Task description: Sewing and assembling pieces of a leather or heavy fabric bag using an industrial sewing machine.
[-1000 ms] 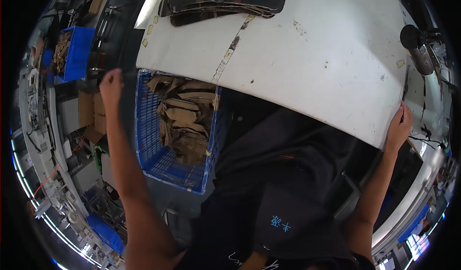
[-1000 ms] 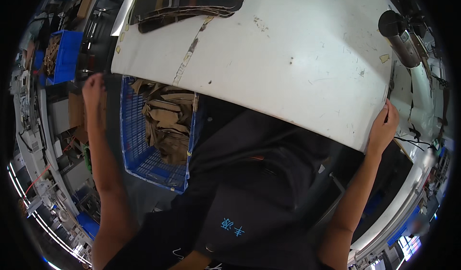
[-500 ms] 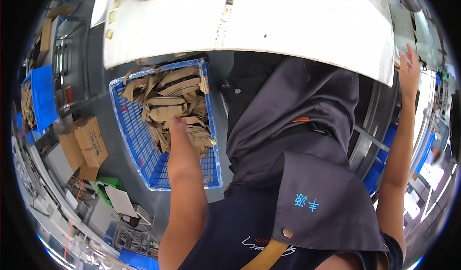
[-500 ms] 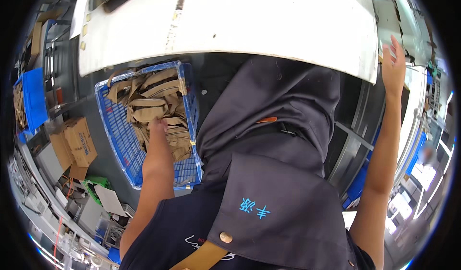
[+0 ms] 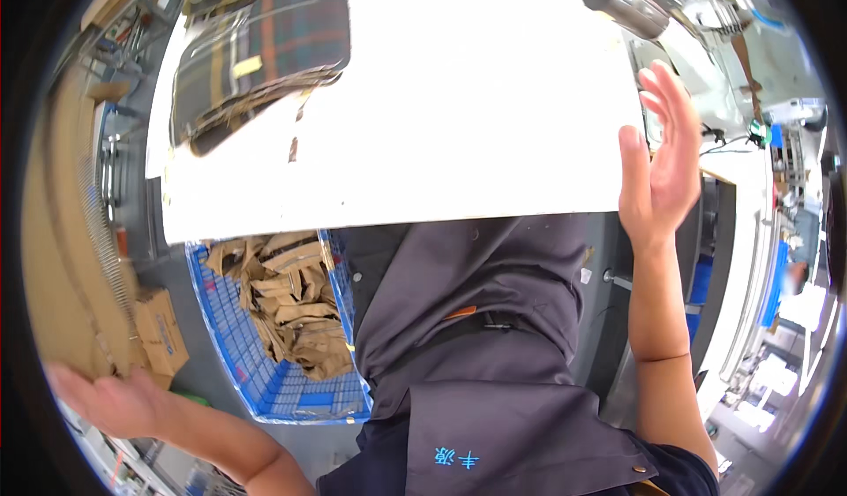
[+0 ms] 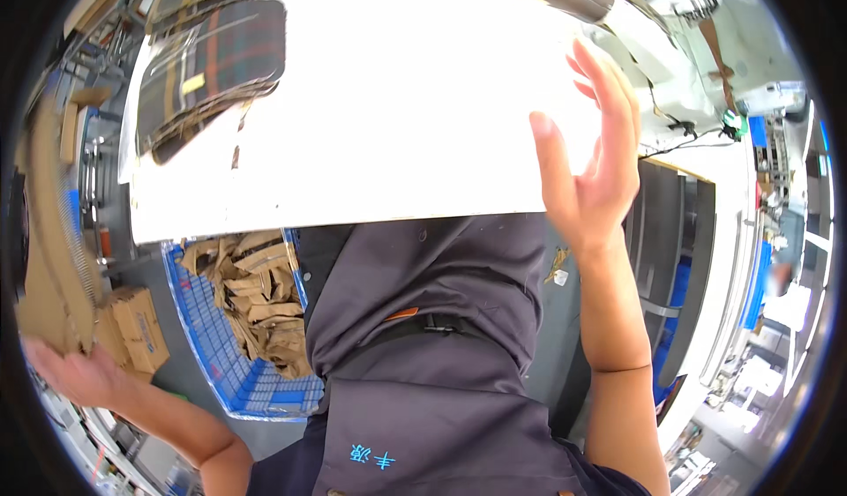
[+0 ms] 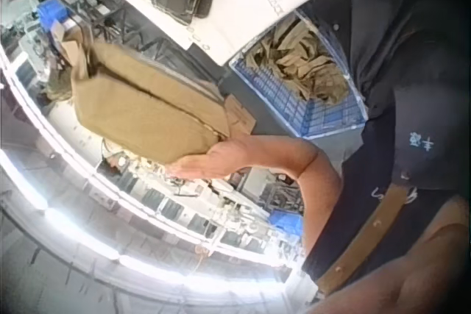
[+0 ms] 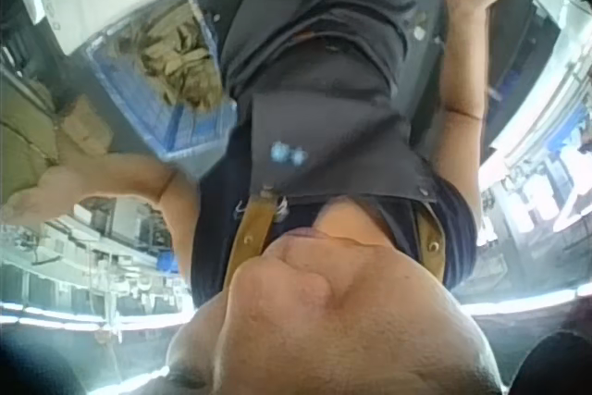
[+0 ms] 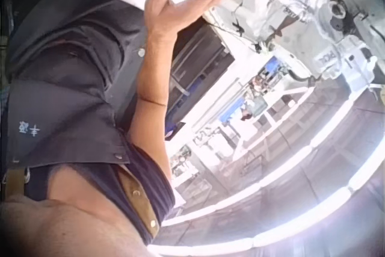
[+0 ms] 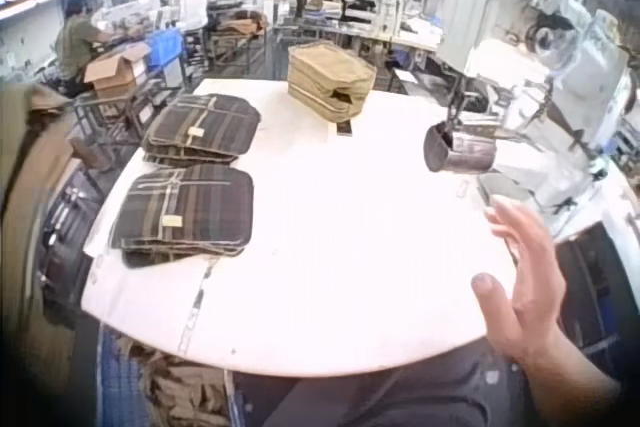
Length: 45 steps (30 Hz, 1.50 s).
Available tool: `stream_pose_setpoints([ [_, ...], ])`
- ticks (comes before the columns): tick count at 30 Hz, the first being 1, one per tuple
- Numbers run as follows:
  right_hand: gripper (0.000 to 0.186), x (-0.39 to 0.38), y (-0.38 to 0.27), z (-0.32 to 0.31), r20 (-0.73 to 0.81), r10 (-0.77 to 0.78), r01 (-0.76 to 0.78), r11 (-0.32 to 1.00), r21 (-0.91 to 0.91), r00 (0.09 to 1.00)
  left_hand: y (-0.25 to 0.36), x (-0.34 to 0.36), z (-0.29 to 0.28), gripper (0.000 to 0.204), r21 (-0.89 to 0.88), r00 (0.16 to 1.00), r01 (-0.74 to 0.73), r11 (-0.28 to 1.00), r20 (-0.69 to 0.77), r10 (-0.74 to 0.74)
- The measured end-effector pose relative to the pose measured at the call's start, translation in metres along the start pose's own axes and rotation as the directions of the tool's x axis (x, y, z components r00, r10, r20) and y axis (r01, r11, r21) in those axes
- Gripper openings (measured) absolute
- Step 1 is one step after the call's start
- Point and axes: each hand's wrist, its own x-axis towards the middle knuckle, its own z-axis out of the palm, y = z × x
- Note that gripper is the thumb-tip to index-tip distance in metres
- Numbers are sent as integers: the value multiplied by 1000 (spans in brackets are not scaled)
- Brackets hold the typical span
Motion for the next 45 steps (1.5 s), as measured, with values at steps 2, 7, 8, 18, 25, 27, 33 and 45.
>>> stream_pose_setpoints([
  [2,66,12,-13,-1,-198,-197,219,971,95,960,67,11,36,53,-195,863,-291,936,368,345],
  [7,75,11,-28,-12,367,96,-124,991,54,925,224,-27,203,31,-276,124,784,557,947,295],
  [8,69,2,-21,4,359,120,-144,989,42,926,226,-32,227,30,-186,-58,812,553,917,394],
  [18,22,-15,33,35,604,-10,160,967,-196,797,249,-24,249,54,-329,-321,473,817,800,507],
  [25,28,19,55,34,483,379,-373,921,-115,789,260,-54,222,29,-519,244,-305,799,768,592],
  [27,36,33,64,36,550,459,-500,862,-84,698,262,-54,224,27,-468,262,-337,817,786,559],
  [33,29,10,59,61,322,254,-240,967,-83,912,264,-38,237,33,-198,201,-339,920,940,276],
  [45,29,-3,54,28,402,361,-367,928,-66,841,259,-42,231,48,-201,330,-326,924,891,311],
])
